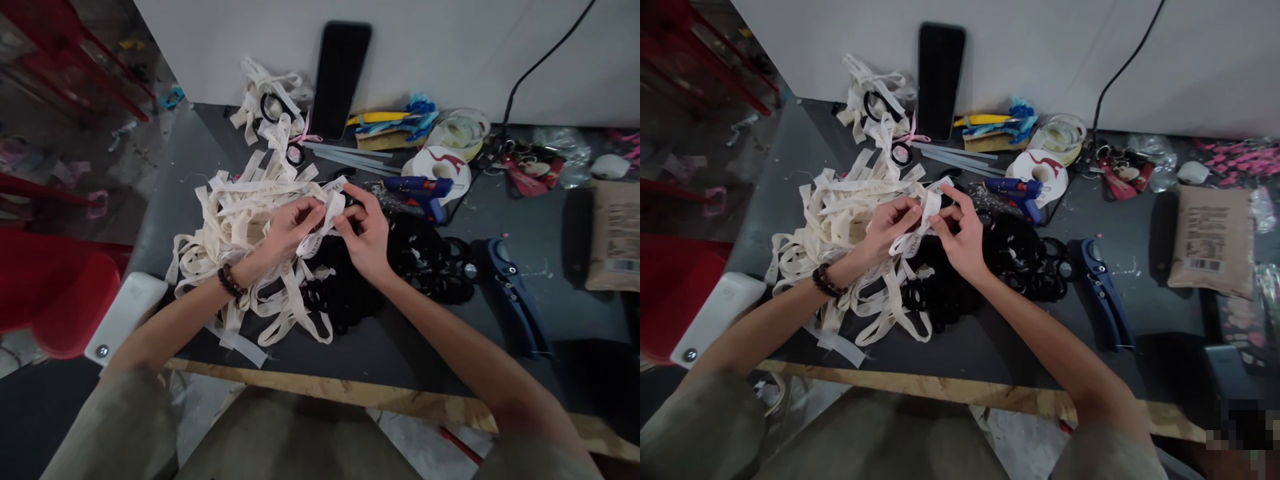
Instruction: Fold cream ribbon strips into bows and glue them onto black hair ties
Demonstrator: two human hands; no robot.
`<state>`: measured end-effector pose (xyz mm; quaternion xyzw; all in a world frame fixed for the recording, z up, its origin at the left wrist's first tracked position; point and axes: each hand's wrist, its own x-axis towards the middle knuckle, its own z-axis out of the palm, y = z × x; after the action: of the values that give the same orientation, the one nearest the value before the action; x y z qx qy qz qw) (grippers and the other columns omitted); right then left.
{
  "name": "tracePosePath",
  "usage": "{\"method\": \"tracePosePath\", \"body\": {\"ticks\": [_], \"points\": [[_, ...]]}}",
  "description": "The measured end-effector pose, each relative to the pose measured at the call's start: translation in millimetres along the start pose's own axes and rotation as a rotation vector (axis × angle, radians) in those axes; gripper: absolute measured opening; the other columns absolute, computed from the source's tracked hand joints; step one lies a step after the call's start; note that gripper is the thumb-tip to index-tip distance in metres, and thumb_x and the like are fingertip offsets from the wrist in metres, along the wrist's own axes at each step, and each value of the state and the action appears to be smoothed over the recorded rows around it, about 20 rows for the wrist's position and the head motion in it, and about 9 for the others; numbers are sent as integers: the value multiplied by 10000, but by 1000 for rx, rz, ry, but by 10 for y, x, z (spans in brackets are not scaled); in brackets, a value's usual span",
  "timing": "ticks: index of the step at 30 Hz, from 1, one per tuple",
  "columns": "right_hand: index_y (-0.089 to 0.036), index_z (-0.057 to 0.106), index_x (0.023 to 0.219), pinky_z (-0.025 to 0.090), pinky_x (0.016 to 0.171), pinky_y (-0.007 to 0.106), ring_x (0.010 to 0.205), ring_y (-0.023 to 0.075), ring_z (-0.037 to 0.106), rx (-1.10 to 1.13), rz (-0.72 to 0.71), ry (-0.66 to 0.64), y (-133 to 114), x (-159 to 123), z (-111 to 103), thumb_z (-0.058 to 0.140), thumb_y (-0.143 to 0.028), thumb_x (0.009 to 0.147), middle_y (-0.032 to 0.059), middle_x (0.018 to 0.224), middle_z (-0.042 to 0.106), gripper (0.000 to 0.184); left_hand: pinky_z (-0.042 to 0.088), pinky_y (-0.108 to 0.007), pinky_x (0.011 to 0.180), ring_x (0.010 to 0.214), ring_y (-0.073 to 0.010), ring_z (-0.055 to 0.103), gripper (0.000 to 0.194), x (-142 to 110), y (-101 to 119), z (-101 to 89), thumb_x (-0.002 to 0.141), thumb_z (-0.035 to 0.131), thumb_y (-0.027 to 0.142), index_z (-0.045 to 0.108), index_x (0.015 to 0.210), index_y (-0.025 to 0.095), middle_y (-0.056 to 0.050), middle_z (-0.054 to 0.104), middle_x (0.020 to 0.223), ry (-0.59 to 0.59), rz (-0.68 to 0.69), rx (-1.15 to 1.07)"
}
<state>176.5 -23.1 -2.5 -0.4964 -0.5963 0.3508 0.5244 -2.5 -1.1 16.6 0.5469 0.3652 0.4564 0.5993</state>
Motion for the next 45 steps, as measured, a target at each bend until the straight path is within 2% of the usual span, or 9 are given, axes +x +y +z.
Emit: {"method": "tracePosePath", "body": {"ticks": [7, 12, 15, 18, 22, 26, 31, 37, 45], "points": [[-316, 661, 1395, 630, 730, 418, 747, 221, 676, 7, 16, 8, 15, -4, 12, 767, -738, 983, -10, 873, 740, 598, 465, -258, 584, 628, -110, 539, 648, 18, -83, -4, 814, 890, 842, 760, 851, 208, 2, 663, 724, 29, -17, -26], [-308, 650, 1334, 633, 744, 419, 752, 221, 694, 23, 19, 36, 11, -7, 30, 771, -740, 975, -19, 859, 735, 574, 520, -240, 614, 648, -107, 612, 485, 2, -79, 5, 784, 987, 630, 772, 862, 202, 3, 714, 746, 46, -46, -75], [-302, 650, 1313, 631, 744, 411, 758, 217, 705, 36, 9, 51, 6, -12, 35, 771, -715, 985, -18, 863, 736, 541, 578, -245, 683, 691, -114, 670, 361, 12, -87, 9, 753, 987, 462, 763, 848, 196, 6, 744, 767, 75, -35, -60], [-300, 652, 1318, 630, 745, 414, 765, 218, 712, 44, -4, 47, 4, -16, 34, 780, -701, 983, -12, 880, 749, 537, 601, -254, 710, 718, -122, 698, 330, 29, -110, 5, 738, 971, 402, 742, 861, 199, 5, 767, 799, 105, -47, -49], [-296, 659, 1322, 639, 767, 426, 772, 219, 719, 27, -18, 54, 17, -18, 37, 775, -694, 986, -5, 892, 761, 534, 594, -253, 700, 733, -126, 699, 409, 33, -140, -14, 794, 985, 438, 678, 971, 232, 13, 756, 839, 113, -13, -65], [-290, 660, 1298, 652, 772, 418, 778, 214, 730, -3, -13, 76, 23, -21, 49, 776, -671, 987, -11, 883, 756, 506, 569, -259, 666, 729, -132, 662, 463, 26, -161, -40, 854, 986, 511, 616, 951, 249, 18, 696, 831, 87, 93, 0], [-308, 644, 1280, 662, 756, 394, 802, 217, 750, -1, 3, 70, 5, -29, 59, 808, -646, 974, -11, 902, 772, 484, 592, -273, 727, 783, -144, 688, 481, 37, -200, -55, 899, 919, 646, 690, 968, 229, -24, 731, 898, 76, 180, 40], [-300, 640, 1272, 666, 735, 377, 794, 213, 756, 29, -20, 74, -3, -31, 66, 821, -610, 974, -17, 892, 771, 467, 610, -278, 772, 857, -163, 739, 436, 52, -216, -86, 918, 912, 608, 784, 1075, 221, -75, 812, 1030, 64, 141, 57], [-296, 642, 1277, 663, 750, 380, 797, 212, 749, 28, -54, 87, 6, -30, 65, 815, -588, 990, -19, 889, 761, 445, 594, -257, 734, 783, -138, 707, 452, 47, -225, -93, 897, 938, 618, 785, 1008, 207, -55, 799, 946, 81, 124, 29]]}}
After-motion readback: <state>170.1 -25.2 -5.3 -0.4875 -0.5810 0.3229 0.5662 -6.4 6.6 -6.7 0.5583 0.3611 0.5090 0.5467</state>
